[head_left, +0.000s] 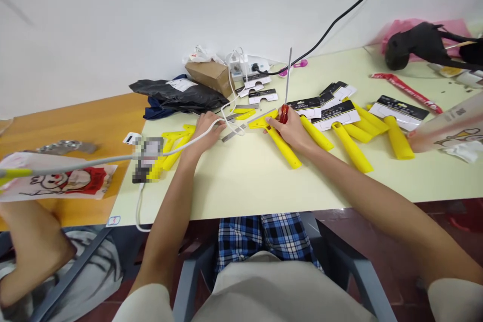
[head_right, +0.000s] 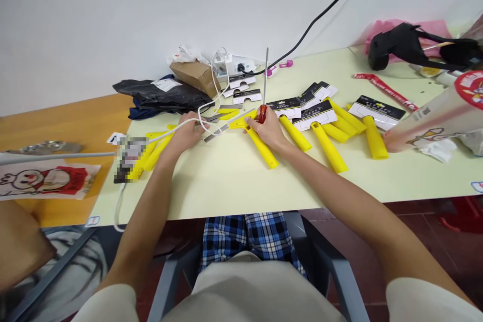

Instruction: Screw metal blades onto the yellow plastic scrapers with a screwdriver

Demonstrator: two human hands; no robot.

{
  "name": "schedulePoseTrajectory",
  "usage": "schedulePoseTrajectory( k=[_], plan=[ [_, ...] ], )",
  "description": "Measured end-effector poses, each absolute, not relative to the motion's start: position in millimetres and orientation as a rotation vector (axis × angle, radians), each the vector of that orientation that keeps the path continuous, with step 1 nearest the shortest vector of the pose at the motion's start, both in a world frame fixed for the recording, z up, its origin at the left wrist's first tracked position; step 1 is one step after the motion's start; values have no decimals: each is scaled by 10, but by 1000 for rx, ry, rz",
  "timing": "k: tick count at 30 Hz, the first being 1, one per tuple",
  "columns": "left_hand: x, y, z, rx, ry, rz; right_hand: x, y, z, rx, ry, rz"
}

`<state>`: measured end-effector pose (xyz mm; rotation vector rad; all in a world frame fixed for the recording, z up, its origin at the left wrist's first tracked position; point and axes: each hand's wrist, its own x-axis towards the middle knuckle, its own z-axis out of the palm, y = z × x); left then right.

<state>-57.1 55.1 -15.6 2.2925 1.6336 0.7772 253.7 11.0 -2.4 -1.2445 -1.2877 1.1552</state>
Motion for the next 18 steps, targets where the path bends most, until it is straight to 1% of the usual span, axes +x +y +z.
schedulePoseTrajectory(
  k=[3,7,11,14,18],
  plan=[
    [-340,396,-119,2114,1537,935,2453,39,9,-1116,-1229,1324],
    [-16,248,-58,1764,1297,1096,2376,-22,22,-1096,-1150,1444],
    [80,191,-17,1650,1141,1048,2343,-52,41,-1106,-1144,1453],
    [72,160,19,1739,1043,988,2335,-60,53,-1145,-1180,1420],
    [83,121,44,1781,1075,974,2342,-61,49,-1195,-1264,1353]
  ],
)
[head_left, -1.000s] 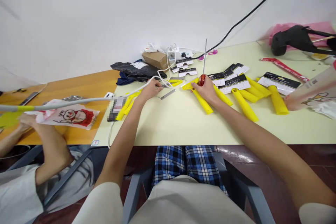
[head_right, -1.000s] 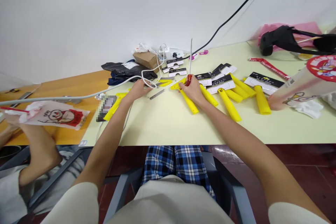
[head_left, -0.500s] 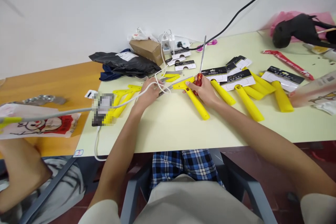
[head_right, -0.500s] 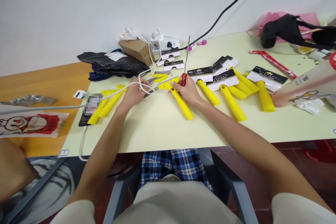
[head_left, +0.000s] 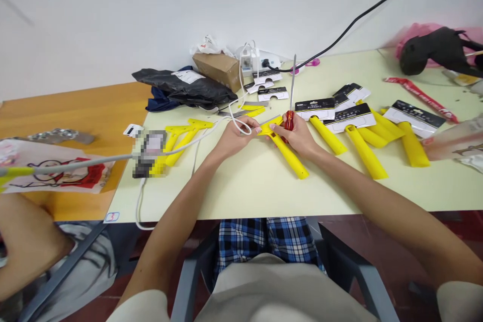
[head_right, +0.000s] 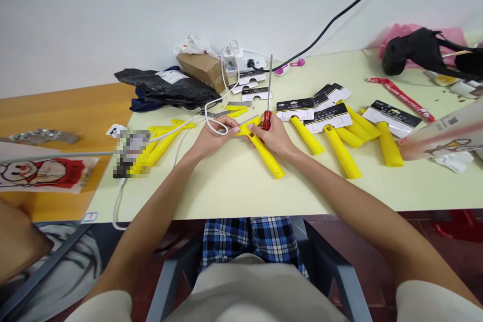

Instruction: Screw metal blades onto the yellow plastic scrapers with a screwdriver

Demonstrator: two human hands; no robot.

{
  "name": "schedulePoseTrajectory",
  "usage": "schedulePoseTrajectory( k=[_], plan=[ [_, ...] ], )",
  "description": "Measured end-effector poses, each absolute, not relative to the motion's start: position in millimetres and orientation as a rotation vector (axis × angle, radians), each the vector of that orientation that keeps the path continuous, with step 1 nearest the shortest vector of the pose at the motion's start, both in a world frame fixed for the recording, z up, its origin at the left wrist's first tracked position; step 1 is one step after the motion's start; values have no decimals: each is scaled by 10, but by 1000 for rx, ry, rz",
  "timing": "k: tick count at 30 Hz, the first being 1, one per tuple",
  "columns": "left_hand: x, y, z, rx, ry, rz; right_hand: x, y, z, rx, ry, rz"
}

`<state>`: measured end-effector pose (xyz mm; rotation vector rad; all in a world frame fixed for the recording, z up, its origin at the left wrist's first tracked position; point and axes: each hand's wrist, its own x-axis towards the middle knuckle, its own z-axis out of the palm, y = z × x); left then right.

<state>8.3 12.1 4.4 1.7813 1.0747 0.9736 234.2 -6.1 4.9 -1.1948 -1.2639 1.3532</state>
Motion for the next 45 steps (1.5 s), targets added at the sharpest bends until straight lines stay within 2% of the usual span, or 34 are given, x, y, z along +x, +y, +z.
schedulePoseTrajectory(
  k=[11,21,37,45],
  plan=[
    [84,142,-20,1590,1007,983,2355,-69,68,-1187,-1301,1340],
    [80,122,10,1706,1032,951,2376,-61,46,-1195,-1318,1349],
    [142,124,-61,1462,1004,1006,2355,-91,101,-1098,-1236,1478],
    [-143,295,38,1657,1078,1080,2366,-23,35,-1029,-1121,1529]
  ],
)
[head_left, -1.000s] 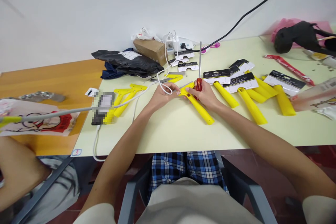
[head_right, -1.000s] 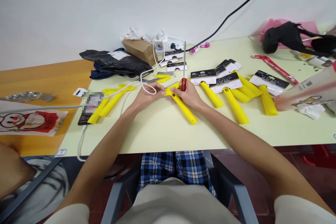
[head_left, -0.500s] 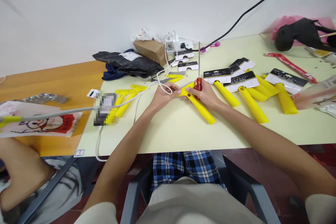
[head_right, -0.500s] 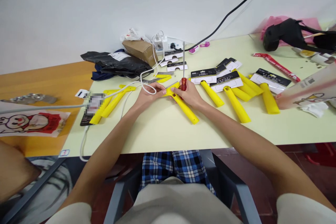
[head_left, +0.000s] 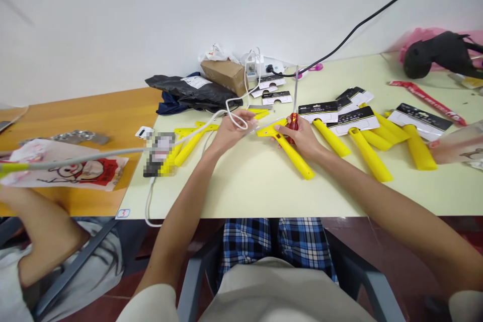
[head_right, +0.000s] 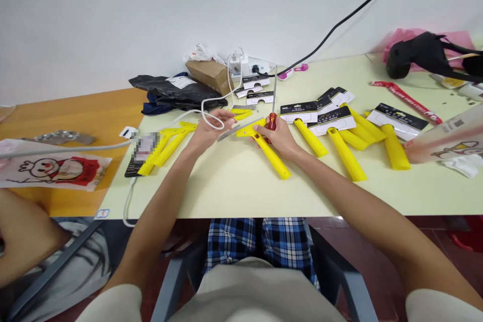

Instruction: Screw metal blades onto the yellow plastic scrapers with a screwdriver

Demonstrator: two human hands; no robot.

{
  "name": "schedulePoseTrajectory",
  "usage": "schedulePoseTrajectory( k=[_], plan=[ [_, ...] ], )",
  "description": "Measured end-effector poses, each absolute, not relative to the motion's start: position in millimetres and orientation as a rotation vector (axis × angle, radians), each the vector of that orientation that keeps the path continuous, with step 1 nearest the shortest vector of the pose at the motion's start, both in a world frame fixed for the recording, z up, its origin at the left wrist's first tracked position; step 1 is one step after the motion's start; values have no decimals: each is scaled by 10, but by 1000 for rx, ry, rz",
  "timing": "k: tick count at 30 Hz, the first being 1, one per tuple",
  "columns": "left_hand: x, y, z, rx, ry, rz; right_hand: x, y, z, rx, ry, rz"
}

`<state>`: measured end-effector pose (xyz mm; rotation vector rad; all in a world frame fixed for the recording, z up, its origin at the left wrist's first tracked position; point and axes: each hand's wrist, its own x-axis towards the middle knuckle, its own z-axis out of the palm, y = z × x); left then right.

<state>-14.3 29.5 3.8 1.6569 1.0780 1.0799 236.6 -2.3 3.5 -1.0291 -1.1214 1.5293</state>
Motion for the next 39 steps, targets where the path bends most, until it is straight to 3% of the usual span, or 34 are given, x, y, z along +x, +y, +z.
schedulePoseTrajectory(
  k=[3,6,18,25,31,39],
  plan=[
    [-428,455,9,1893,1462,1126,2373,-9,16,-1036,-1055,1518],
    [-636,558,-69,2140,1730,944,2377,-3,11,-1022,-1038,1510],
    [-693,593,-207,2165,1755,814,2367,-42,52,-1005,-1178,1502],
    [-434,481,-96,1794,1425,1071,2380,-61,49,-1021,-1259,1551],
    [-16,217,7,1704,960,985,2363,-101,46,-1065,-1452,1549],
    [95,101,11,1728,885,980,2357,-114,0,-1075,-1542,1533]
  ],
)
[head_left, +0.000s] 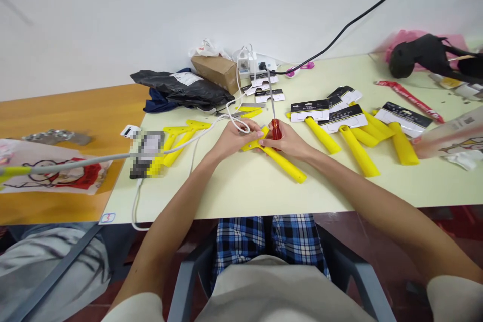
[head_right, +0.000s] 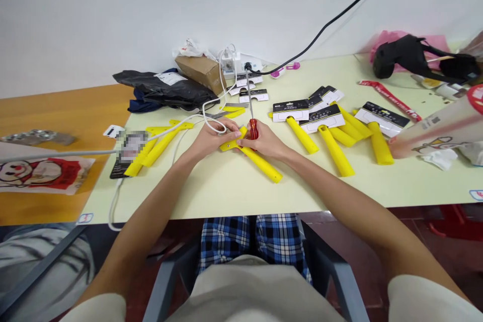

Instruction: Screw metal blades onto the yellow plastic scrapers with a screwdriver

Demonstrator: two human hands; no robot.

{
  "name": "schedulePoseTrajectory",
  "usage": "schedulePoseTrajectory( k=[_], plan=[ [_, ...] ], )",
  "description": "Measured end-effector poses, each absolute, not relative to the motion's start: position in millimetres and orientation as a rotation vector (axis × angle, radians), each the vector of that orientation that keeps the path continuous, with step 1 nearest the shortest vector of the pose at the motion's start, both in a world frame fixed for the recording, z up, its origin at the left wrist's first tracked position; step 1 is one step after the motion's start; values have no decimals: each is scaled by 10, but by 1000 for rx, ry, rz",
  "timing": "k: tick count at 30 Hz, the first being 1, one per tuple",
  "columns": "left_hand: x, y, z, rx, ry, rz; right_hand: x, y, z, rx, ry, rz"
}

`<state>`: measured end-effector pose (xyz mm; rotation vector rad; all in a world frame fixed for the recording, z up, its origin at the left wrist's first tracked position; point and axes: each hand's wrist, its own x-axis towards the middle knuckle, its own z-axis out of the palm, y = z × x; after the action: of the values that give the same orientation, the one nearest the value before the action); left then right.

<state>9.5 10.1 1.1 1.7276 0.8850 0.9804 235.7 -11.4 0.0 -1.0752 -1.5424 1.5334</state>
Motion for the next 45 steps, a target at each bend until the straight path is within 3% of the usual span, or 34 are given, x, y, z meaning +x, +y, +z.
schedulePoseTrajectory(
  k=[4,18,45],
  plan=[
    [142,88,-1,1555,925,954,2371,-99,-31,-1133,-1602,1437],
    [167,55,51,1222,988,956,2365,-143,16,-1007,-1459,1596],
    [268,16,-23,1414,1083,1100,2283,-178,73,-1018,-1330,1615]
  ],
)
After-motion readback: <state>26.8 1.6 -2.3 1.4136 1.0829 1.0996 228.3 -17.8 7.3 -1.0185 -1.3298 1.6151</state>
